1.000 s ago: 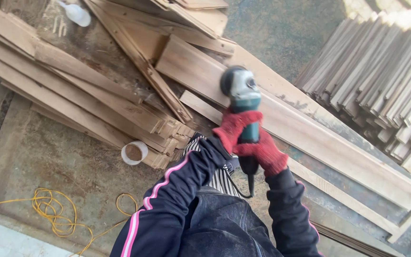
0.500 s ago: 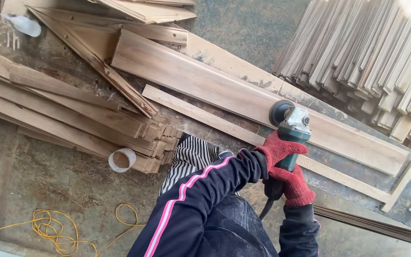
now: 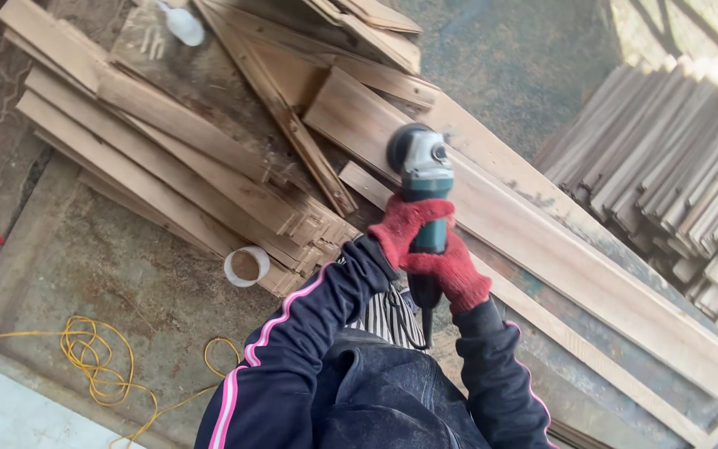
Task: Sanding wooden planks using an electric angle grinder.
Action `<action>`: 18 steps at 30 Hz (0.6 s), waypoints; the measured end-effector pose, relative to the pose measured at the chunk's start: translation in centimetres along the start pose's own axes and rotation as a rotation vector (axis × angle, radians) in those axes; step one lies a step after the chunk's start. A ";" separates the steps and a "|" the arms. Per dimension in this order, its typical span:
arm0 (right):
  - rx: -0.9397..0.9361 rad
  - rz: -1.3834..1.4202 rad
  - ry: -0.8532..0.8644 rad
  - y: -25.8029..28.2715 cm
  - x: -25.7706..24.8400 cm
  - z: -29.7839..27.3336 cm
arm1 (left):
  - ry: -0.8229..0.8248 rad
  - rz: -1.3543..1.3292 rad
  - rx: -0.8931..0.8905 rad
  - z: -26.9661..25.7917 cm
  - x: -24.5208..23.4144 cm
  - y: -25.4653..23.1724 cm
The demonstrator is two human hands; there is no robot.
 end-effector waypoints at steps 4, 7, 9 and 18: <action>-0.066 -0.145 0.090 5.1 6.2 3.6 | -0.075 -0.108 0.094 1.3 -5.4 -6.5; -0.036 -0.238 0.160 7.4 9.1 5.1 | -0.112 -0.226 0.140 2.3 -7.9 -9.3; -0.029 -0.261 0.176 9.0 10.1 5.1 | -0.129 -0.174 0.155 -2.5 -6.8 -14.0; 0.050 -0.179 0.095 4.9 5.4 1.5 | -0.060 -0.094 0.013 -4.1 -3.6 -7.3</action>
Point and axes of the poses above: each hand's wrist, its own z-axis towards the middle knuckle, its own x-axis out of the palm, y = z × x, the point moved 8 cm from there along z, towards the middle knuckle, and after that the axes turned 2 degrees about y, right-handed, at the moved point
